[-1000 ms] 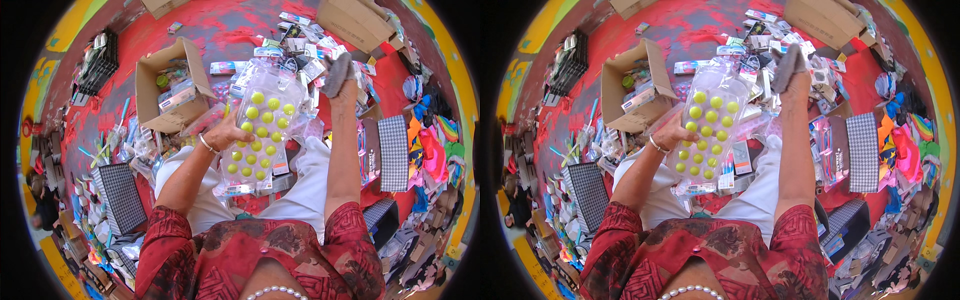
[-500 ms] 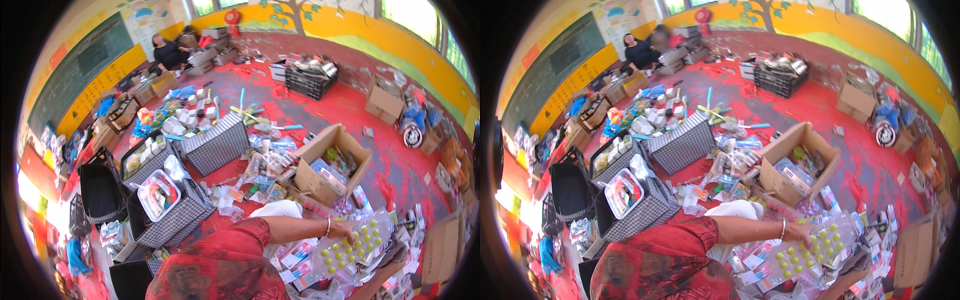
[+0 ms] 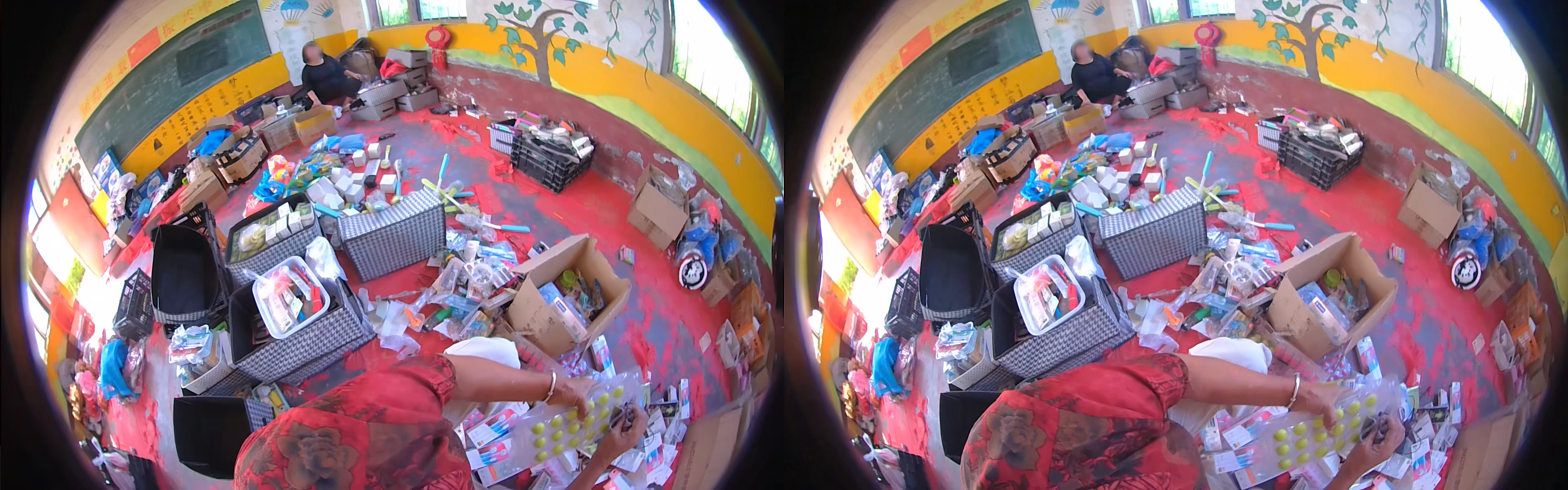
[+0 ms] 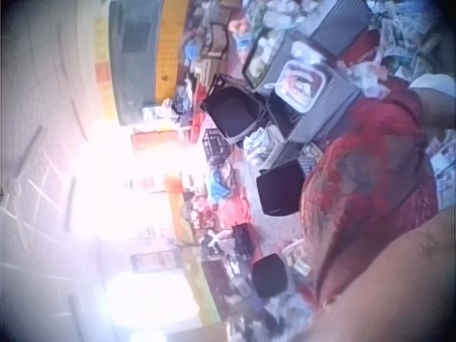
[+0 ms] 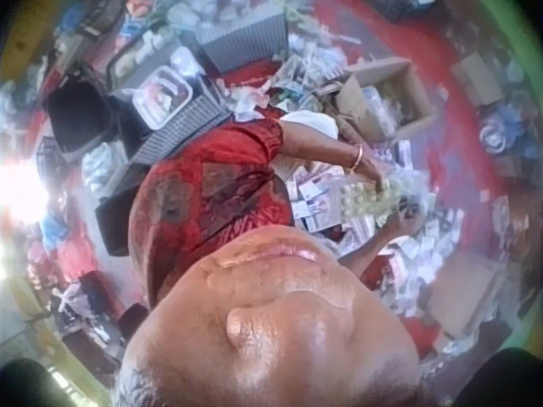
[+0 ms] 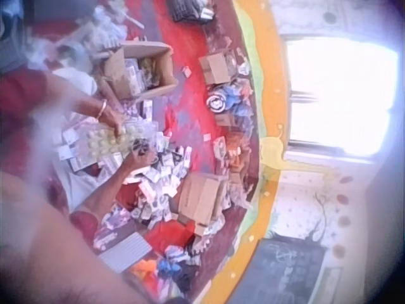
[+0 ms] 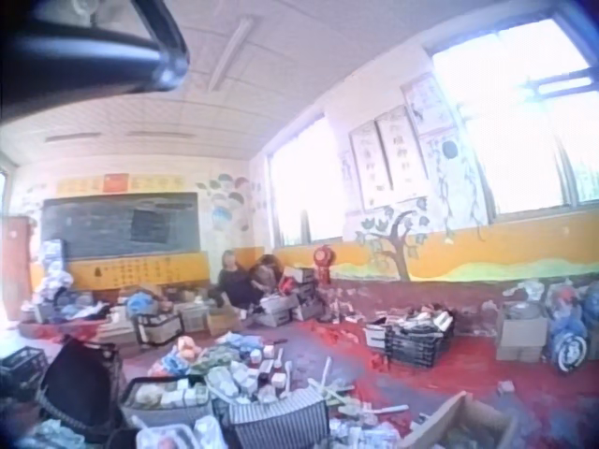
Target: The person sits on the floor and sorts through various small packaged items, including plastic-wrapped yellow balls and boxed goods. They pick up items, inspect them, and place them into nearby containers or piles.
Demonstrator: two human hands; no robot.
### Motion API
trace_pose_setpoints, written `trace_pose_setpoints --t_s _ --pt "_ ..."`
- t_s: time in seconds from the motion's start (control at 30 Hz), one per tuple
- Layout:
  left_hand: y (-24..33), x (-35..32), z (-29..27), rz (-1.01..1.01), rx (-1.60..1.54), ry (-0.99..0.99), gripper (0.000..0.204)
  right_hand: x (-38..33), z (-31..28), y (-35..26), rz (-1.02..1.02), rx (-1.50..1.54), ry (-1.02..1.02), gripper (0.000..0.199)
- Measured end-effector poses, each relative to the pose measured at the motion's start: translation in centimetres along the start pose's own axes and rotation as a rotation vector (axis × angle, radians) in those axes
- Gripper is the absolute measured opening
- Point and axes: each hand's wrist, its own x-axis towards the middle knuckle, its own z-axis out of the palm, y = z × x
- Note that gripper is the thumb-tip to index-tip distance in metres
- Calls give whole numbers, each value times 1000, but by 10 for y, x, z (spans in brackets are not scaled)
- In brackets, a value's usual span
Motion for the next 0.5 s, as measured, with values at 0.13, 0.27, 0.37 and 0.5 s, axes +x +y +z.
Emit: trace_pose_setpoints --t_s 0.13,0.27,0.37,0.5 --pt "-5 15 -29 -238 988 -161 27 -16 14 -44 -148 -36 -107 20" --pt "-20 22 -31 -246 -435 -156 62 -14 9 -49 -10 -85 -199 34" --pt "-15 31 -25 -553 -755 -162 50 -2 -1 -42 -27 -118 -157 34" --pt "-22 45 -8 -435 -933 -152 50 9 -2 -44 24 -62 -100 31"
